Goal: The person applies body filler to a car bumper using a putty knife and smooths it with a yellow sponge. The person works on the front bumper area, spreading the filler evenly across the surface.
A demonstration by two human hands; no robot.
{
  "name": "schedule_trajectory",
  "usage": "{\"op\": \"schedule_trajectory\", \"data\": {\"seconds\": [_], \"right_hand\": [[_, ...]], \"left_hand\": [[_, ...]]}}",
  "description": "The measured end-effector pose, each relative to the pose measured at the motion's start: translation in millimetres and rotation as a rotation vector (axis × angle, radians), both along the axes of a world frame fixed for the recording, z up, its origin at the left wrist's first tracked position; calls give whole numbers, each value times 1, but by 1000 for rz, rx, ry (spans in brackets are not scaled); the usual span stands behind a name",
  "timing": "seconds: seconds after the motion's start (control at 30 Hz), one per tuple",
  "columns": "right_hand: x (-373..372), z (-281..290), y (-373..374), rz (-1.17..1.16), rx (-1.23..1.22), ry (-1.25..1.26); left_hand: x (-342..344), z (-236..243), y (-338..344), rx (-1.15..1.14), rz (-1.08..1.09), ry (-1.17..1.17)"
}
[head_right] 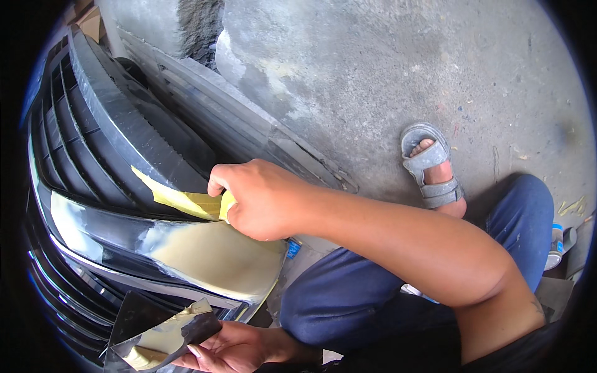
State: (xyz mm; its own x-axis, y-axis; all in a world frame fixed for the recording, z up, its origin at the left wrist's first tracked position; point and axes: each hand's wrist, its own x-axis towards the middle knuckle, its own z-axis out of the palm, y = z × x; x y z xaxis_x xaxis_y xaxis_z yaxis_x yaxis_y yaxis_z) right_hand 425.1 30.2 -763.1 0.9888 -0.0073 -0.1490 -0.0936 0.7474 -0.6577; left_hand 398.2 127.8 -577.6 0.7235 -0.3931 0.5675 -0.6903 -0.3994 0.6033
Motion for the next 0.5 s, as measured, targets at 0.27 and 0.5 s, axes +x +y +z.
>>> {"op": "schedule_trajectory", "data": {"seconds": [0.27,0.5], "right_hand": [[4,11,-20,35,-61,-15],[13,17,-29,67,-77,-26]], "left_hand": [[-4,3,-3,4,17,16],[-1,0,-8,-83,-102,77]]}}
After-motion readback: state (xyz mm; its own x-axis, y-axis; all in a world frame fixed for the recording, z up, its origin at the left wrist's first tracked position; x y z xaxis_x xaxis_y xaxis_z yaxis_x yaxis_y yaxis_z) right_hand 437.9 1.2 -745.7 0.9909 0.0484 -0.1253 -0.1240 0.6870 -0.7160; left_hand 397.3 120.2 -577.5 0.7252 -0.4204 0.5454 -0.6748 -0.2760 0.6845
